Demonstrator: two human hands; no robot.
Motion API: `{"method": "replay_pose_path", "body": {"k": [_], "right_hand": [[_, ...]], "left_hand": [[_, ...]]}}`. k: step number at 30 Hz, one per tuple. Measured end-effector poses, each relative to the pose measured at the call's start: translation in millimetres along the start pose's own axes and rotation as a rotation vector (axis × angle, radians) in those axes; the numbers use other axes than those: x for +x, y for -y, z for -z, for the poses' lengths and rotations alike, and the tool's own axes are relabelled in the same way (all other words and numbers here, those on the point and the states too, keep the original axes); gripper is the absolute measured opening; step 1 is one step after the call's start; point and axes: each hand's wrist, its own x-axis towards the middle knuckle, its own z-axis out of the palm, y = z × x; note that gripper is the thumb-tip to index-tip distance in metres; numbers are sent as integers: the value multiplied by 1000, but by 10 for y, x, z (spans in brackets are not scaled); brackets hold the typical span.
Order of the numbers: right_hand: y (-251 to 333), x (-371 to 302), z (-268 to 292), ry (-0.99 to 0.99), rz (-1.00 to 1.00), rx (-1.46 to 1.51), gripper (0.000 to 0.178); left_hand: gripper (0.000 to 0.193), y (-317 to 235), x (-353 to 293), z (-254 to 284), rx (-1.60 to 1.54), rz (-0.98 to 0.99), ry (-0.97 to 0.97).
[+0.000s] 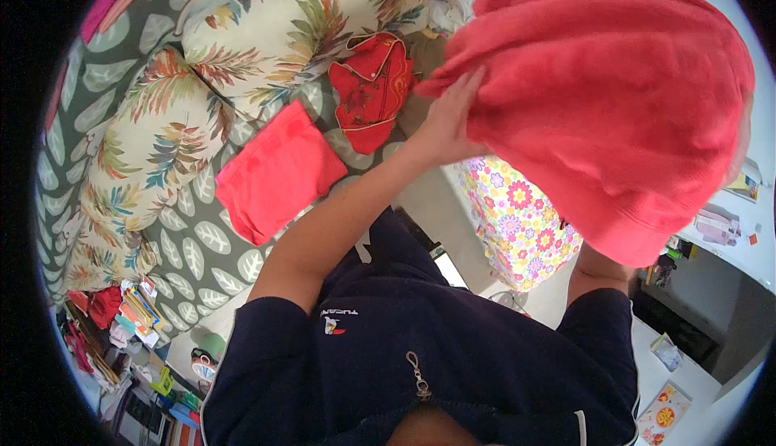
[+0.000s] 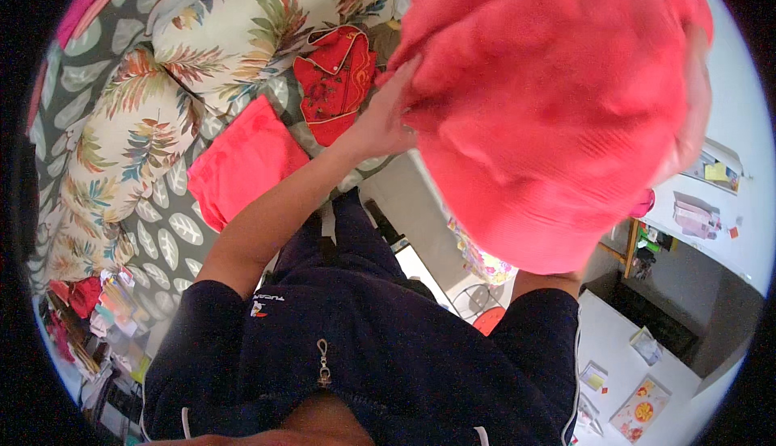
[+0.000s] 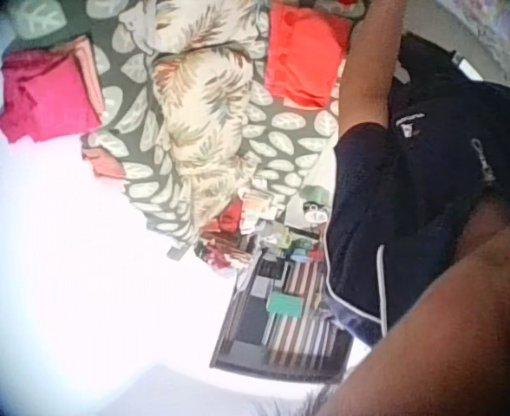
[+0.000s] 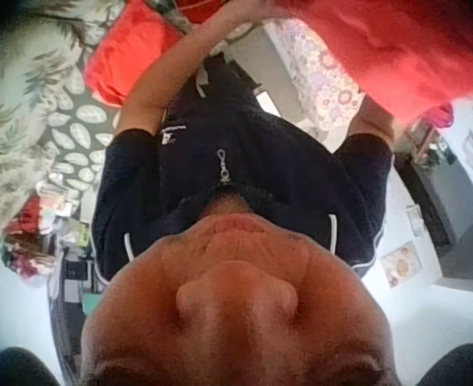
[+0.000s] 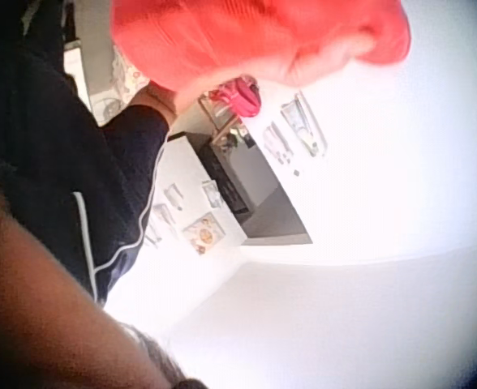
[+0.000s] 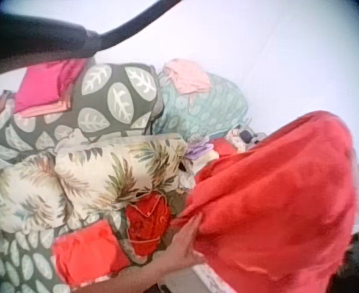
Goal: The person folds several towels and pieces of clothing on a bed. They handle a peach towel, a pink towel, a green towel, and a red garment, folding each item neatly and stacking them on the bed.
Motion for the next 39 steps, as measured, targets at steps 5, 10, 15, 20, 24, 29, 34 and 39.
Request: {"method": "replay_pose_path", "body": {"k": [5,10,15,20,24,29,34,39], "right_hand": [[499,-7,-819,367,-62,159,34],[526,-82,-1157,573,-141,248,32],[-1098,-1242,30,328,-458,-241,37],[-2613,-3530,-800,789,-1365,-260,81],[-2358,-3800,-1750,812,-1390,221,79],[-2694,-3659,-1887,674,-1344,306,69],[-2710,-3603,-2161,838,-1443,717,63],[-2562,-3249,-2432,792,-1237,793,55]], "left_hand": [[44,-412,-3,520,-352,263,24],[34,-1462,-288,1442,-1146,403,-134],[37,-1863,-852,2133,-1416,288,-389],[33,-1803,-1467,2162,-1383,334,-603],[29,-1955,-1833,2225,-1273,348,-687],[27,-2563,-2043,2309,-1158,207,-726],[26,-3024,-2284,2423,-619,-169,-894],[44,-3117,-2735,2790,-668,-211,-653]]}}
